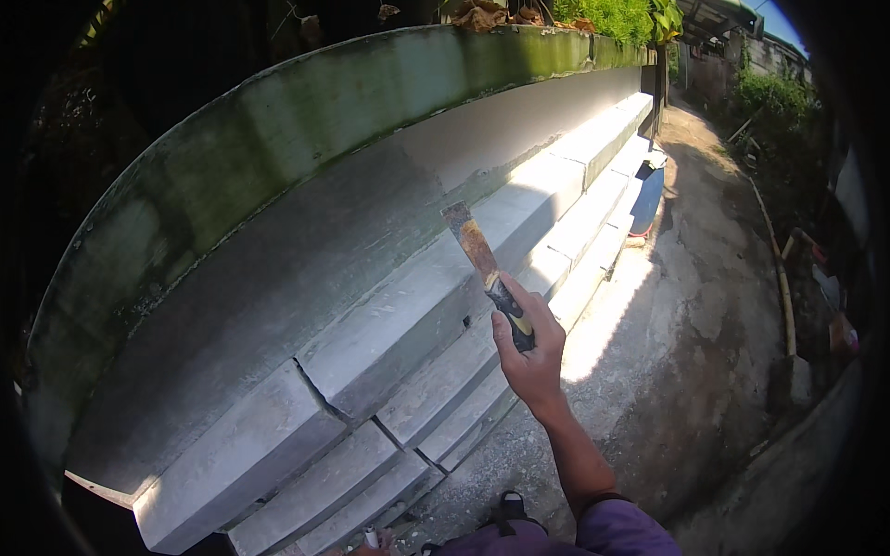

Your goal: The person applies and smooths wall putty onto a wall using a putty knife.

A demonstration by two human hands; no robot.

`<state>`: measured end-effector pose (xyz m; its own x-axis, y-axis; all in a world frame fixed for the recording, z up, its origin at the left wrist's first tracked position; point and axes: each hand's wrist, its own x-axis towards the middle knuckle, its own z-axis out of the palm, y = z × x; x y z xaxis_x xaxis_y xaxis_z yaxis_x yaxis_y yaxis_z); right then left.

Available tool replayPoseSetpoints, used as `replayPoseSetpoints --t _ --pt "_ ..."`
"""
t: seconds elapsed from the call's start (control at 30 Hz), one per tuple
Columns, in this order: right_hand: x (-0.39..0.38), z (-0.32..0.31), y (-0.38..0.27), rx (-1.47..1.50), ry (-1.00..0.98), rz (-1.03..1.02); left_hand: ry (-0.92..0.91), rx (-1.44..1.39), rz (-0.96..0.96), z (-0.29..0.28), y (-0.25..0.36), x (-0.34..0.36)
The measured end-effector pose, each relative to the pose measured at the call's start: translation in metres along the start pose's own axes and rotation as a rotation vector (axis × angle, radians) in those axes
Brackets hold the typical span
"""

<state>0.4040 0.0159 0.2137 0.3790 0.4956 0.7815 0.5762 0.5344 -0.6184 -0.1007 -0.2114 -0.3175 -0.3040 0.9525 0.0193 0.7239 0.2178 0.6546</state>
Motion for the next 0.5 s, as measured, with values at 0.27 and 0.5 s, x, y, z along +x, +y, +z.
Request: replayPoseSetpoints --t 0.27,0.5 --pt "0.053 0.064 -0.031 0.019 0.087 -0.044 0.010 -0.615 -0.155 -0.005 0.033 -0.028" --pt "0.044 0.089 -0.076 0.020 0.033 0.184 0.079 -0.031 0.305 -0.031 -0.003 -0.022"
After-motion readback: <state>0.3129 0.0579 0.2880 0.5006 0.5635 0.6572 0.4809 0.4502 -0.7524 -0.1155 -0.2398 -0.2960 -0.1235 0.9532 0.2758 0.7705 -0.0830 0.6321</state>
